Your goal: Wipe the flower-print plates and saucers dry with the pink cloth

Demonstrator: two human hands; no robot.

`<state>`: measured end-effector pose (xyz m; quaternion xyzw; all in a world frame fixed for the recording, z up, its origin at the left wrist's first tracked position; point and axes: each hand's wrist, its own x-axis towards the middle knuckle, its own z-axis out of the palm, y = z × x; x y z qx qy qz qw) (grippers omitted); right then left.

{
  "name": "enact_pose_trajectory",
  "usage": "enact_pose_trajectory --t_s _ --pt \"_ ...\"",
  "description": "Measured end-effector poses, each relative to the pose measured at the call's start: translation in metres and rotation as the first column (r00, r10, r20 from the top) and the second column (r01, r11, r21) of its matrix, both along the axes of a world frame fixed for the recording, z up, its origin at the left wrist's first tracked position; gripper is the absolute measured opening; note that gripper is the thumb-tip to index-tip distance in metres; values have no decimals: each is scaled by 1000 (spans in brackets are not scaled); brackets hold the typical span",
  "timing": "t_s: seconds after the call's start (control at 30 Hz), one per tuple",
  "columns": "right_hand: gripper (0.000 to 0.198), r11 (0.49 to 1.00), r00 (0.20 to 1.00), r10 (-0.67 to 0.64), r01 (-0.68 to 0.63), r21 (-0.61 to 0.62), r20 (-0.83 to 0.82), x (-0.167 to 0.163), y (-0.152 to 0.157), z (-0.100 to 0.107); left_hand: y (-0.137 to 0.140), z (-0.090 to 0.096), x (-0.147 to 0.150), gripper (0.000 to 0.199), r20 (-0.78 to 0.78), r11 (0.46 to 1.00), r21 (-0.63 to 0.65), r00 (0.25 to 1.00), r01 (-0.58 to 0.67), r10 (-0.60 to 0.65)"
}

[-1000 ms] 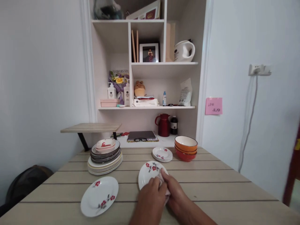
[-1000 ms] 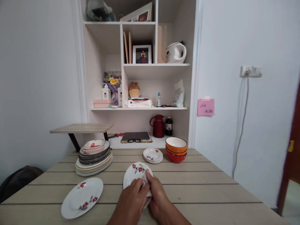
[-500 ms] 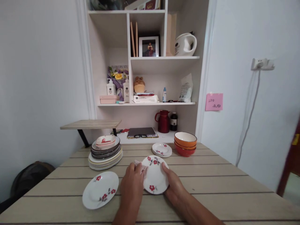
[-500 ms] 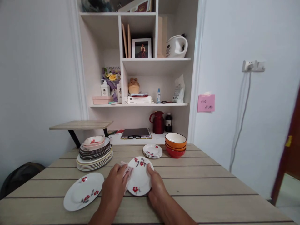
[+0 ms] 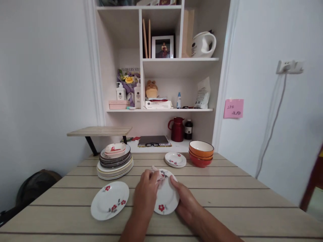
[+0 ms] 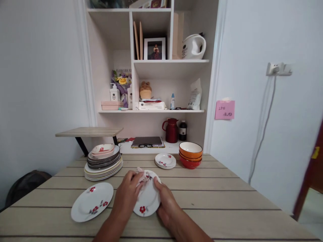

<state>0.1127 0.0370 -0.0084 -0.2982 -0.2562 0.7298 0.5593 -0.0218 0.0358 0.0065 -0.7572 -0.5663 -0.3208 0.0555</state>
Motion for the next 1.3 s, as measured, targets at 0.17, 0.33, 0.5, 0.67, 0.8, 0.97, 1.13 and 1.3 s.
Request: enact_pose_trajectory --t_s 0.17,0.33,0.5,0.67,0.8,0.97,1.13,1.3 --pt "32 1000 998 18 -19 -14 -66 7 8 -6 -13 -3 21 40 -33 994 -95 997 60 -63" --pt "34 989 995 29 -42 -141 -96 23 15 -7 -26 -14 44 57 -18 942 -146 952 301 -307" --pt "33 988 986 116 -127 -92 -122 20 10 0 -13 -15 27 60 -103 942 -113 939 315 -327" --pt "41 983 976 166 -175 -52 -143 3 3 0 -3 -11 13 50 -165 995 85 985 57 -42" --pt "40 992 983 94 -106 -66 -156 3 7 -1 -6 -10 17 47 -221 992 106 970 -75 97" --pt "41 992 981 55 -75 -102 -184 18 12 1 -13 -20 36 42 -297 1000 13 955 13 -8" --pt "38 994 993 72 -79 -73 -93 14 6 -1 -16 -17 37 46 -238 983 -50 954 177 -184" --pt "39 998 996 15 -20 -57 -84 4 5 -2 -11 1 14 44 -101 997 -47 994 -56 51"
